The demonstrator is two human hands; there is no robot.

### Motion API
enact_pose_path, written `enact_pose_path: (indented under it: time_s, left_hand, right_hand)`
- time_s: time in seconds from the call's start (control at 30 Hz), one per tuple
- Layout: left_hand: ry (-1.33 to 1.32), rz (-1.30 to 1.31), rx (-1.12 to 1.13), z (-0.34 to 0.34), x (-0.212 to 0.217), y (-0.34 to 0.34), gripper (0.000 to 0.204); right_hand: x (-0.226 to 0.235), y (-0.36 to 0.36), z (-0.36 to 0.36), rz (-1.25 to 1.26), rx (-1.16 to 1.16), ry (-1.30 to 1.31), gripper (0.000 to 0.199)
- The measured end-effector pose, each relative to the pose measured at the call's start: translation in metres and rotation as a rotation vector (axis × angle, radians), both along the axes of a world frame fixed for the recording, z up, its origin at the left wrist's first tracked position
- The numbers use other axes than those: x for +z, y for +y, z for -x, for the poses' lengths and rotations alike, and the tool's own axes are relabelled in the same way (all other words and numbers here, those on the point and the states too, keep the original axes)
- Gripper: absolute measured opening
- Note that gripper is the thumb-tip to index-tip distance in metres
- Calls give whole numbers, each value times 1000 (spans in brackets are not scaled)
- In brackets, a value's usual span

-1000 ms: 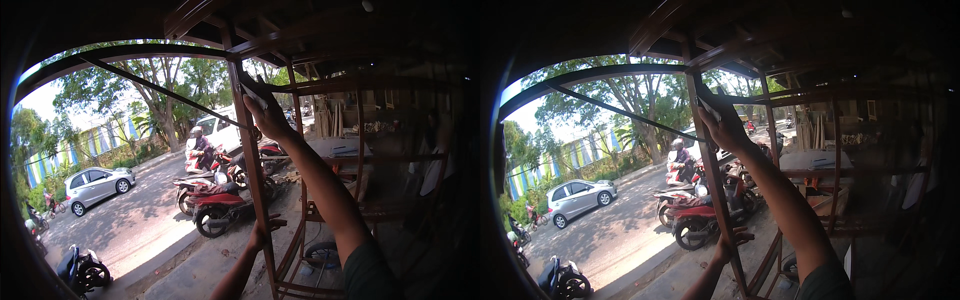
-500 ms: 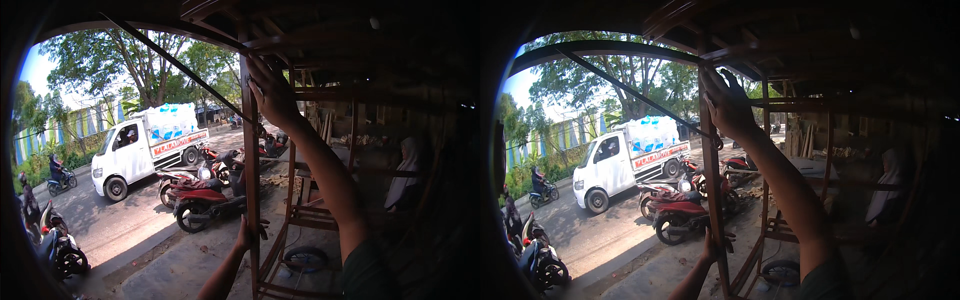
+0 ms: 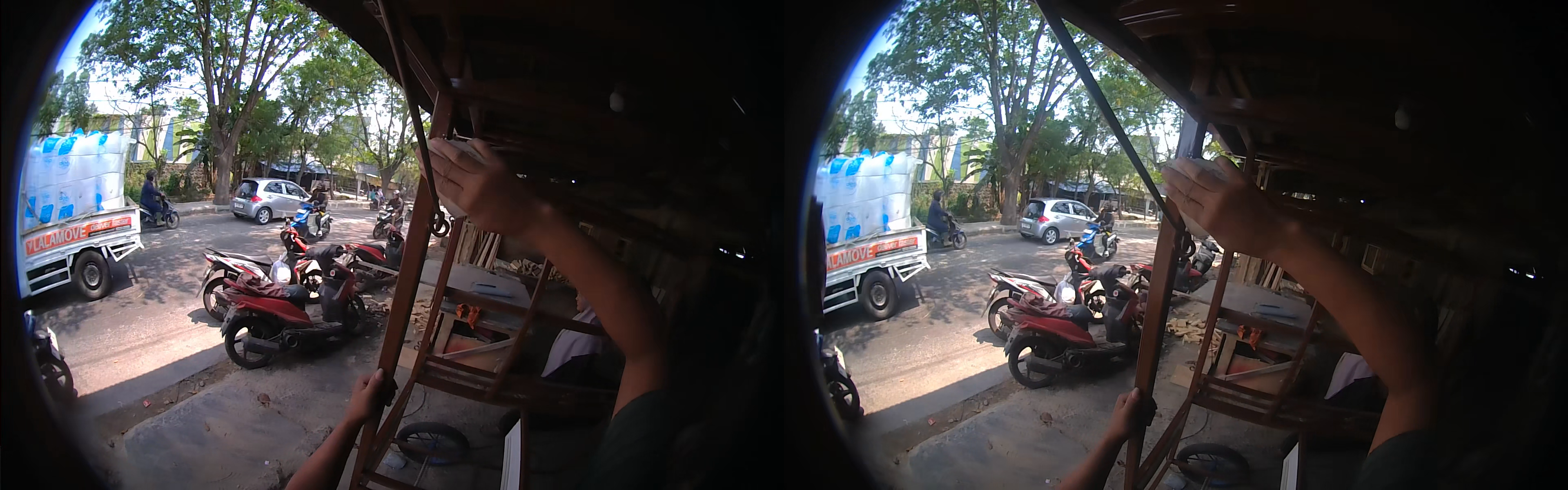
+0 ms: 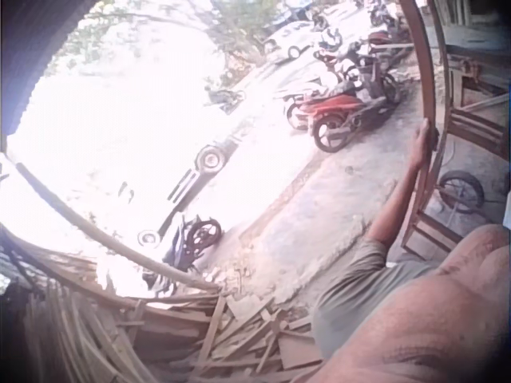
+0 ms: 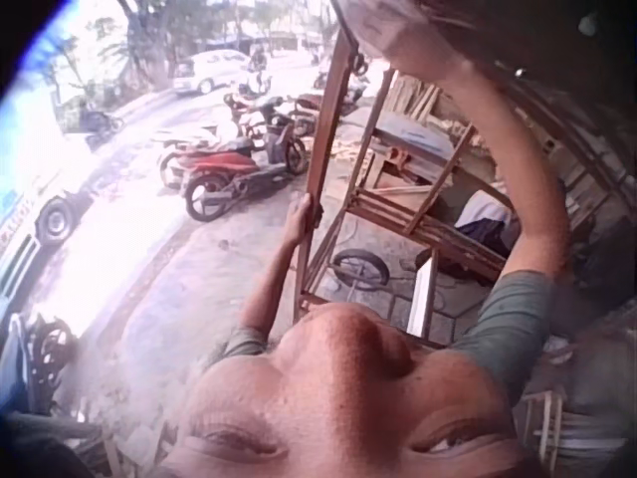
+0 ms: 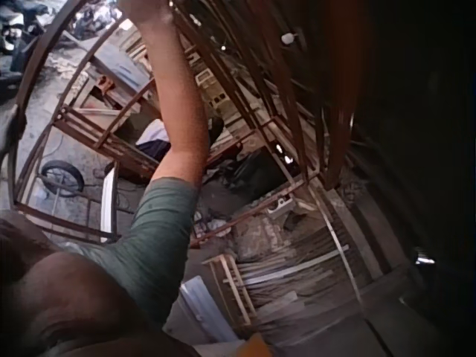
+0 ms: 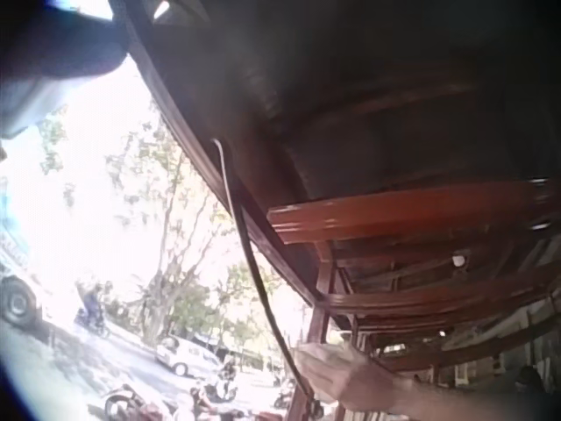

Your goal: The person sands the joints of a brown metal cart frame with an angle grinder and then continues sanding the frame by hand using a small piece of sandpaper.

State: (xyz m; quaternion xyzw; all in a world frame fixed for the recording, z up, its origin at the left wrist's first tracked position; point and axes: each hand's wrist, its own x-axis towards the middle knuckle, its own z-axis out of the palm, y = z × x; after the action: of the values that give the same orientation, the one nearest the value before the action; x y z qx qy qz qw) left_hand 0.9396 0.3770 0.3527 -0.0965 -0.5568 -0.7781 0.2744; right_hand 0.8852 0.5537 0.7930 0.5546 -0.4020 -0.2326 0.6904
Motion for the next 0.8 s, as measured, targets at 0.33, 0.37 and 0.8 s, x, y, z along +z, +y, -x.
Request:
enact_pose_path:
  time_s: [0.33,0.37,0.8]
  left_hand:
    - [-25,25,-43,5,-3,1,43]
    - [-33,33,-55,4,-4,1,42]
    - [2,33,-7,-6,6,0,45]
  right_hand:
    - [31,6,-7,23,-2,14,40]
    - [49,8,-3,91,-17,-12,40]
    - [3,7,-3,-165,-67,106,37]
